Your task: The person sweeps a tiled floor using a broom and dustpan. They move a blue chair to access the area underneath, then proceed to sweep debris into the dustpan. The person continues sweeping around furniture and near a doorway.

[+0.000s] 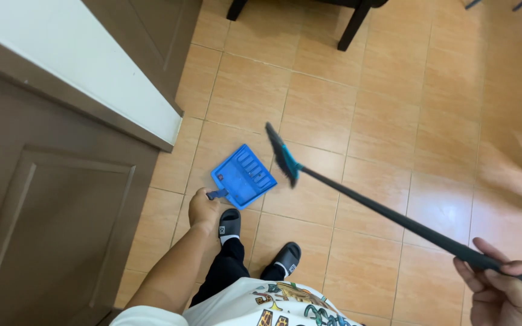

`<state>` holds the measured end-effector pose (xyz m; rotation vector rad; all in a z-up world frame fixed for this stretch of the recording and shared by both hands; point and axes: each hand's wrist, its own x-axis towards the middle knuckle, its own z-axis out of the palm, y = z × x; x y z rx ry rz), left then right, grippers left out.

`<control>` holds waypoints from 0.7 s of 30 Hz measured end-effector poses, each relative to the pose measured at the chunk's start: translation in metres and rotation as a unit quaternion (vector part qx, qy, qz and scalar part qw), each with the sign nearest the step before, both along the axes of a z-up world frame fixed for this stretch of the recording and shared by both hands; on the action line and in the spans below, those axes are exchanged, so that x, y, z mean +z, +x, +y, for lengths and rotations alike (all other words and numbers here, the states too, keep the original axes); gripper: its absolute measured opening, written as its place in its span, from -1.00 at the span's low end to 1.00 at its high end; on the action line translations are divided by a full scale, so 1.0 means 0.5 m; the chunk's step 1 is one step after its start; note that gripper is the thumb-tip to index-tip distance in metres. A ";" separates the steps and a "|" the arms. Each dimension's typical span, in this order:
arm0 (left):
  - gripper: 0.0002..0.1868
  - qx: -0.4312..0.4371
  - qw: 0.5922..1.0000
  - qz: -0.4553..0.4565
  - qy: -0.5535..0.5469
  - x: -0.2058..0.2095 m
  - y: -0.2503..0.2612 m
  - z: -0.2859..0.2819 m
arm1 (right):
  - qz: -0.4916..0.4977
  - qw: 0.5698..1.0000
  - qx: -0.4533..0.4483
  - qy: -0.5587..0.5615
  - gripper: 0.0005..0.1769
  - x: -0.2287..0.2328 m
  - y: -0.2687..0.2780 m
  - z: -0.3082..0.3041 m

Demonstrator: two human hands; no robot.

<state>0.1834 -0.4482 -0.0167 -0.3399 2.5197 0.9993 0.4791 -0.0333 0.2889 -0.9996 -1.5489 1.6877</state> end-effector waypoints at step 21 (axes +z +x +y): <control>-0.62 0.235 0.970 0.060 -0.001 0.071 0.451 -0.165 | -0.070 0.929 0.331 0.148 -0.77 -0.320 -0.226 -0.114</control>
